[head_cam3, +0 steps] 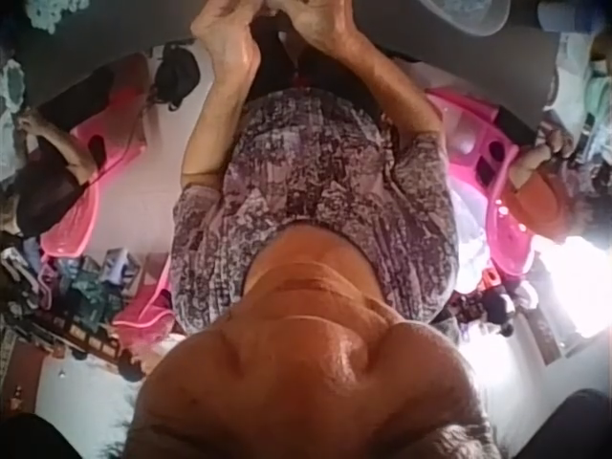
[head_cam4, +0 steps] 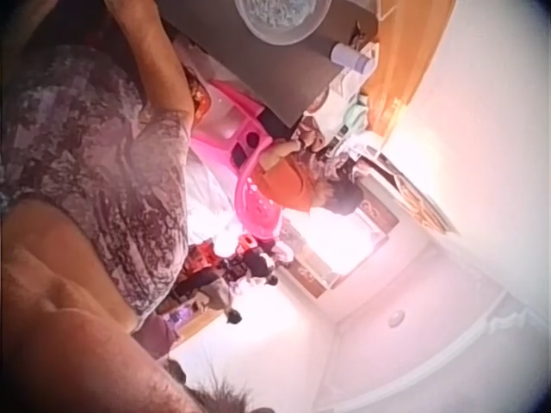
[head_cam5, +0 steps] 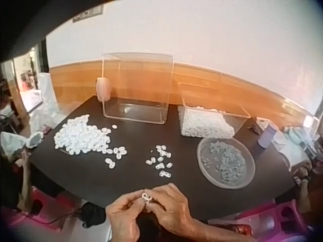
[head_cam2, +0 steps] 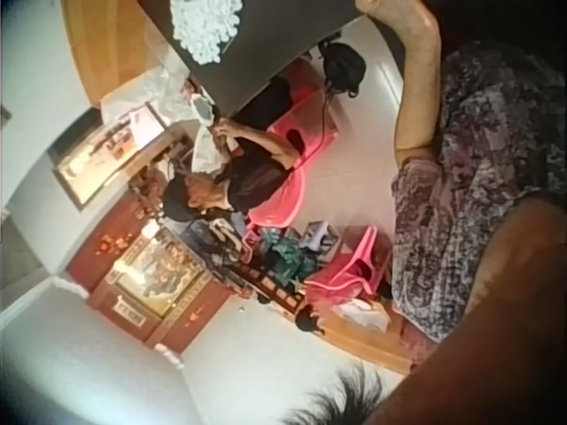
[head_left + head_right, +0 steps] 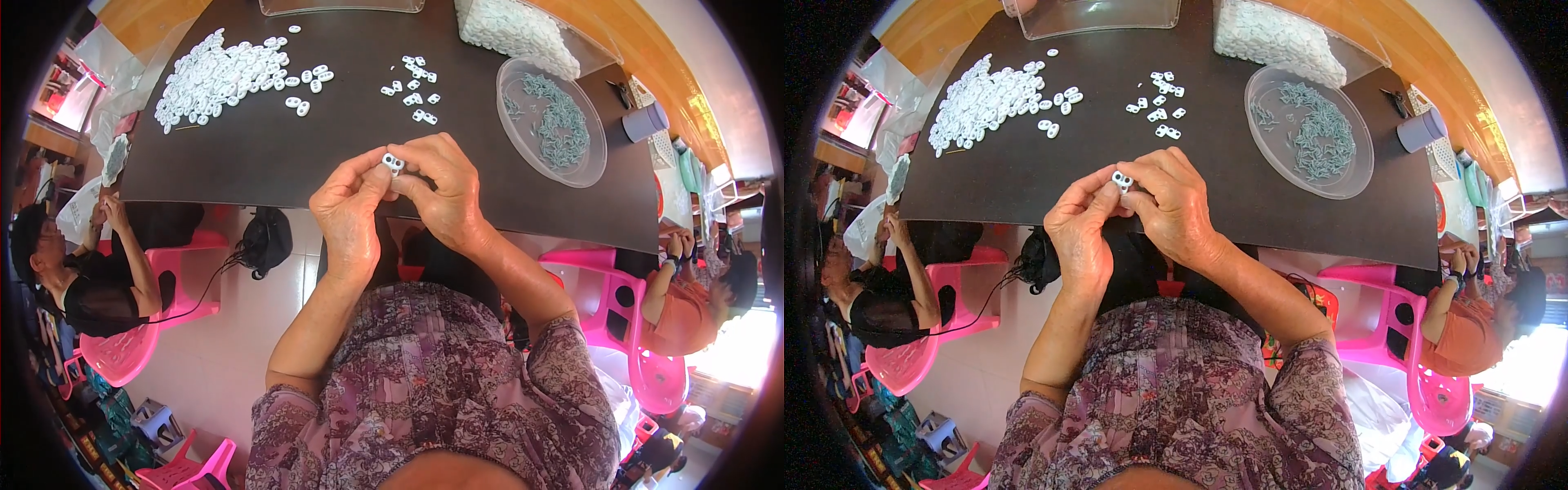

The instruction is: Manually assembling small white plastic components by inserting blue pins into designated holes.

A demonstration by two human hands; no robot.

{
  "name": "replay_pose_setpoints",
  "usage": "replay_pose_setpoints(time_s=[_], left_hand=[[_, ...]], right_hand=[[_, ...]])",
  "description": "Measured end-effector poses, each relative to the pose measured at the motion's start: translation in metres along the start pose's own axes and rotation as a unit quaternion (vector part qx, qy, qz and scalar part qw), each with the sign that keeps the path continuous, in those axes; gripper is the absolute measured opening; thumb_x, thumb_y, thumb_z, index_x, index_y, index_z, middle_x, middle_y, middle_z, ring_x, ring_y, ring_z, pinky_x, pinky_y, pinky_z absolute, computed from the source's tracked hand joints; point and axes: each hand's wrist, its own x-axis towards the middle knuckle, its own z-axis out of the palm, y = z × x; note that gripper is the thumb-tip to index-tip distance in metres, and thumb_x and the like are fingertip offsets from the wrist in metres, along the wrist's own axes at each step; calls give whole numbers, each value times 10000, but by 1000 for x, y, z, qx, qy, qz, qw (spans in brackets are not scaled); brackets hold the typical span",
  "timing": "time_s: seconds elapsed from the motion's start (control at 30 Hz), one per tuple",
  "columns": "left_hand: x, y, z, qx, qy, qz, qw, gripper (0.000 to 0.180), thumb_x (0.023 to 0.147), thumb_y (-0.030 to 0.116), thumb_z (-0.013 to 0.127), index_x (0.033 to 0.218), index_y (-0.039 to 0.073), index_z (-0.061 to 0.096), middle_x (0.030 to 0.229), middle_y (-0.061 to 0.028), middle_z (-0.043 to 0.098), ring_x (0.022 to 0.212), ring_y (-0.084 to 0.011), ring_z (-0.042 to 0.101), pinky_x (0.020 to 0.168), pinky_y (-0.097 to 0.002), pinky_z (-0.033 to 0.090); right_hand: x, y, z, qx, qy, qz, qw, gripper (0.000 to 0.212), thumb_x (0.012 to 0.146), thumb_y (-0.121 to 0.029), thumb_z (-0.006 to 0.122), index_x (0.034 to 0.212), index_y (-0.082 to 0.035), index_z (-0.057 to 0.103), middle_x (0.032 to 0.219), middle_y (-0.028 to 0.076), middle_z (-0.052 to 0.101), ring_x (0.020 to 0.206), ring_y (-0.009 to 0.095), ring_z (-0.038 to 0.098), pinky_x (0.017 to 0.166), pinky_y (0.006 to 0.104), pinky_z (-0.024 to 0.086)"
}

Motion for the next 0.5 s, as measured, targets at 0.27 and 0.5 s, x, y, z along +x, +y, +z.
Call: replay_pose_setpoints(time_s=[0.27, 0.5], left_hand=[[1, 4, -2, 21, 3, 15, 1000, 157, 829, -45, 586, 977, -79, 627, 810, -90, 626, 650, -120, 551, 598, -231, 462], [-1, 9, 3, -39, 31, -4, 999, 141, 827, -60, 560, 951, -87, 620, 799, -84, 622, 642, -108, 540, 595, -223, 451]], right_hand=[[1, -4, 0, -5, -19, -3, 1000, 319, 635, 5, 681, 952, 2, 645, 842, 94, 611, 751, 241, 541, 653, 327, 454], [1, -8, 1, -12, -23, -27, 999, 342, 653, 13, 667, 994, 3, 630, 860, 98, 611, 762, 247, 545, 662, 329, 457]])
